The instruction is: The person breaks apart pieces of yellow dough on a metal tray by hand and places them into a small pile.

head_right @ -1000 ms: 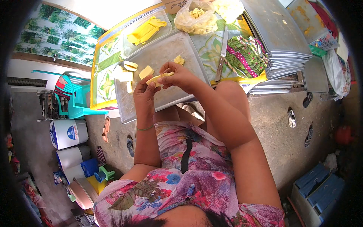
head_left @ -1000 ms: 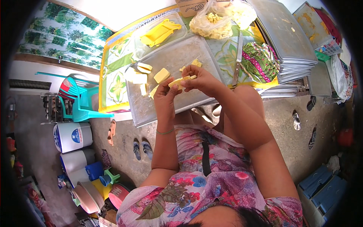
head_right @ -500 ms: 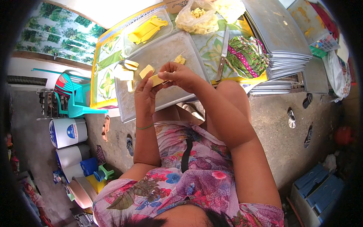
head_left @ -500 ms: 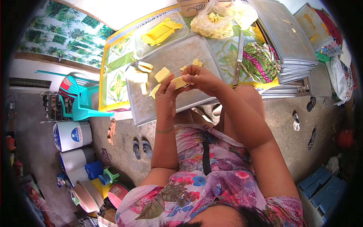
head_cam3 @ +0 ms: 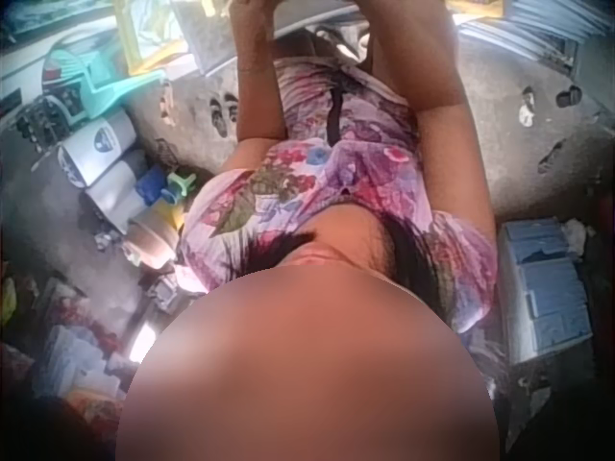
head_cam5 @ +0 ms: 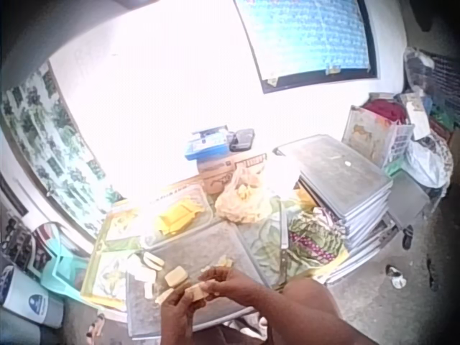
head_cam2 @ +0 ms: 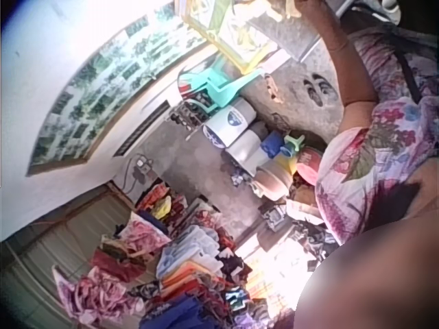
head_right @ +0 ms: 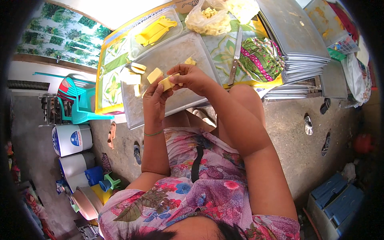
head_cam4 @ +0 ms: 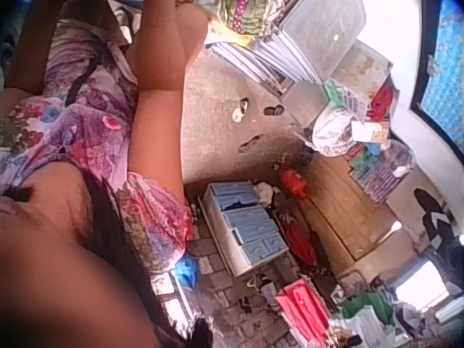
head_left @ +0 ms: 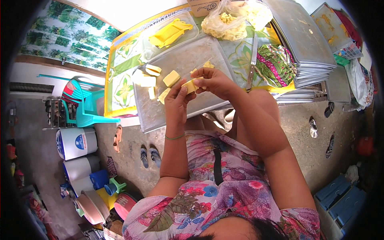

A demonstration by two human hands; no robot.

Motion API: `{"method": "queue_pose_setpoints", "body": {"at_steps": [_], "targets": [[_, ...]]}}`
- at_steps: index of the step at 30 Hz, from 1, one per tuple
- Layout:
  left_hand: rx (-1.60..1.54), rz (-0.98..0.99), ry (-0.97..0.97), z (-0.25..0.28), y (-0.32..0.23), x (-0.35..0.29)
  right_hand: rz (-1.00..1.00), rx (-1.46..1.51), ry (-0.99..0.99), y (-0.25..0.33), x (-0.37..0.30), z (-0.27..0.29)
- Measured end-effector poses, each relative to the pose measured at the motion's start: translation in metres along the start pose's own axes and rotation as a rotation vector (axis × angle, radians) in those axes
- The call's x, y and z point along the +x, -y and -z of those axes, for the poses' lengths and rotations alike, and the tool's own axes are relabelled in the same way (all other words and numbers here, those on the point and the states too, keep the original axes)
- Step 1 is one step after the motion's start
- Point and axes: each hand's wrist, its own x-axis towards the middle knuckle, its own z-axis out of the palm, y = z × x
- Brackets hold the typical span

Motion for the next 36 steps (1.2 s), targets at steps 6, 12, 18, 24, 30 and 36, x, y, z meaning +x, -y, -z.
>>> {"method": "queue_pose_setpoints", "body": {"at_steps": [6, 12, 18, 24, 30, 36], "targets": [[0.031, -0.044, -0.078, 0.0017, 0.0052, 0.0004, -0.039, 0.04, 0.028, 0.0015, -0.0008, -0.0072], [0.085, -0.028, -0.06, -0.0002, 0.0077, -0.0021, 0.0, -0.135, 0.008, -0.0045, 0.0011, 0.0004], [0.064, -0.022, -0.037, -0.0012, 0.0067, -0.0018, 0.015, -0.087, 0.017, -0.0022, 0.0001, -0.0003], [0.003, -0.032, -0.031, -0.0023, 0.0042, -0.0021, -0.011, -0.01, 0.014, -0.0015, 0.0015, -0.0023], [0.057, -0.059, -0.038, -0.0022, 0.0063, -0.0038, 0.002, -0.176, 0.008, 0.0011, -0.0018, -0.0053], [0.112, -0.051, -0.013, 0.0004, 0.0064, -0.0039, 0.002, -0.139, 0.014, 0.002, -0.003, -0.0062]]}}
